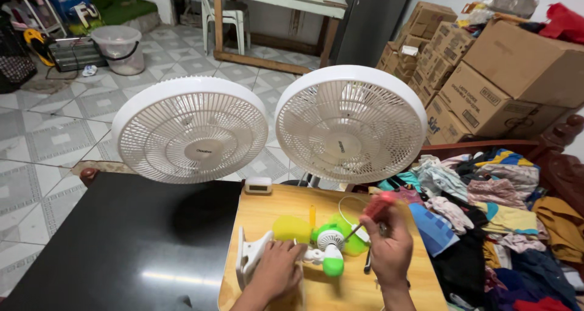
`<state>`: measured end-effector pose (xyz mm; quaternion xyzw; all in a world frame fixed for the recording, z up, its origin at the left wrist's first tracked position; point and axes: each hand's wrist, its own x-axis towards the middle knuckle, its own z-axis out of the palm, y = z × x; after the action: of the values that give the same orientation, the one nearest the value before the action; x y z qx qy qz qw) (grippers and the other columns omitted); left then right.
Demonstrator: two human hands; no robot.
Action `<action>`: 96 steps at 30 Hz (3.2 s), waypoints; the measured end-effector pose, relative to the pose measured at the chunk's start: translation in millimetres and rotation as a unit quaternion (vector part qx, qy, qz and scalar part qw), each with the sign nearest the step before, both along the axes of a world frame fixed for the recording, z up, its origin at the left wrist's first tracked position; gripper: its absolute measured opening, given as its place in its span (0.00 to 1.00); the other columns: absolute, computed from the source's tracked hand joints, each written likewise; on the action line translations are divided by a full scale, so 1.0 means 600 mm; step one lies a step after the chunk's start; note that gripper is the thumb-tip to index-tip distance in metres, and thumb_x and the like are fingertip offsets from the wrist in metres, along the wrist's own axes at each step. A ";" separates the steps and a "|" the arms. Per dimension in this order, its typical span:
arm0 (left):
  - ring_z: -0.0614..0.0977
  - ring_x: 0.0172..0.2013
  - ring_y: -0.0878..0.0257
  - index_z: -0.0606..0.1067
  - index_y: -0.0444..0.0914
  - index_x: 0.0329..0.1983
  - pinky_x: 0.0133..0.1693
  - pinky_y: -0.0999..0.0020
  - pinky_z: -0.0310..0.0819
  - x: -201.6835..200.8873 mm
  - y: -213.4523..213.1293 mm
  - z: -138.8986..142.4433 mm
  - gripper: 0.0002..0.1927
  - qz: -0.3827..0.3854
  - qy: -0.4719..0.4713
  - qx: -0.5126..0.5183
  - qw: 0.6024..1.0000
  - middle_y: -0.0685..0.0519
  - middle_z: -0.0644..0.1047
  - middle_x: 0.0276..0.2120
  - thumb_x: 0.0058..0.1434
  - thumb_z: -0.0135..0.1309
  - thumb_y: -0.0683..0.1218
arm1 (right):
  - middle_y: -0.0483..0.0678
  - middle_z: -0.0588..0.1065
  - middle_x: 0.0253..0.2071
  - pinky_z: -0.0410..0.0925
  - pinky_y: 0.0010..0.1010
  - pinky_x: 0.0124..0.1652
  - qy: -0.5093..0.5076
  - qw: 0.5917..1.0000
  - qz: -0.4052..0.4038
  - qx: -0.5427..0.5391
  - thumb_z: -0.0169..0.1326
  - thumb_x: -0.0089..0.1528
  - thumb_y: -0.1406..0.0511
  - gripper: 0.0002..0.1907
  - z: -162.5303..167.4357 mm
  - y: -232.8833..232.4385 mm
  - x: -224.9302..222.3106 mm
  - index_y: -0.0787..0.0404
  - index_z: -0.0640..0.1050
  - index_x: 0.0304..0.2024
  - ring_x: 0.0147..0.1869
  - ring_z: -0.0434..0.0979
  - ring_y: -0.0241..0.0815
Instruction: The person disassembles a small clip-on fan on a table, removing the green blades and front cover by hand and using a screwdriver and pliers on the motor housing. They handle the fan body, adjust its parts, and reassemble the components back onto the fan.
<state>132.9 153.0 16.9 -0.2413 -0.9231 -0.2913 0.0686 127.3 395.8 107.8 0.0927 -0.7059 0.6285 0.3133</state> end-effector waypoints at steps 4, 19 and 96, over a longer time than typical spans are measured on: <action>0.78 0.43 0.44 0.77 0.40 0.51 0.49 0.49 0.68 0.013 -0.001 0.019 0.21 -0.008 -0.027 0.044 0.999 0.41 0.76 0.45 0.54 0.59 0.48 | 0.51 0.77 0.47 0.74 0.31 0.46 0.051 0.992 0.001 -0.117 0.56 0.65 0.73 0.26 -0.024 -0.012 0.020 0.68 0.69 0.65 0.46 0.78 0.38; 0.79 0.35 0.51 0.80 0.47 0.51 0.41 0.54 0.69 0.020 0.014 -0.027 0.16 0.021 0.048 -0.070 0.996 0.49 0.77 0.29 0.60 0.52 0.43 | 0.54 0.75 0.47 0.77 0.36 0.43 0.103 0.981 0.060 -0.151 0.53 0.68 0.71 0.26 -0.095 0.019 0.070 0.62 0.60 0.66 0.46 0.79 0.42; 0.80 0.34 0.54 0.78 0.49 0.53 0.40 0.55 0.67 -0.018 0.018 -0.019 0.16 -0.009 -0.015 -0.117 0.993 0.51 0.79 0.30 0.61 0.58 0.52 | 0.53 0.65 0.58 0.74 0.31 0.51 0.125 0.987 0.048 0.094 0.61 0.58 0.74 0.43 -0.073 -0.026 0.030 0.58 0.57 0.72 0.53 0.75 0.42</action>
<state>122.2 164.1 5.2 -0.2517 -0.9495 -0.1861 0.0230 145.4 380.5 64.0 0.2329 -0.7118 0.5572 0.3586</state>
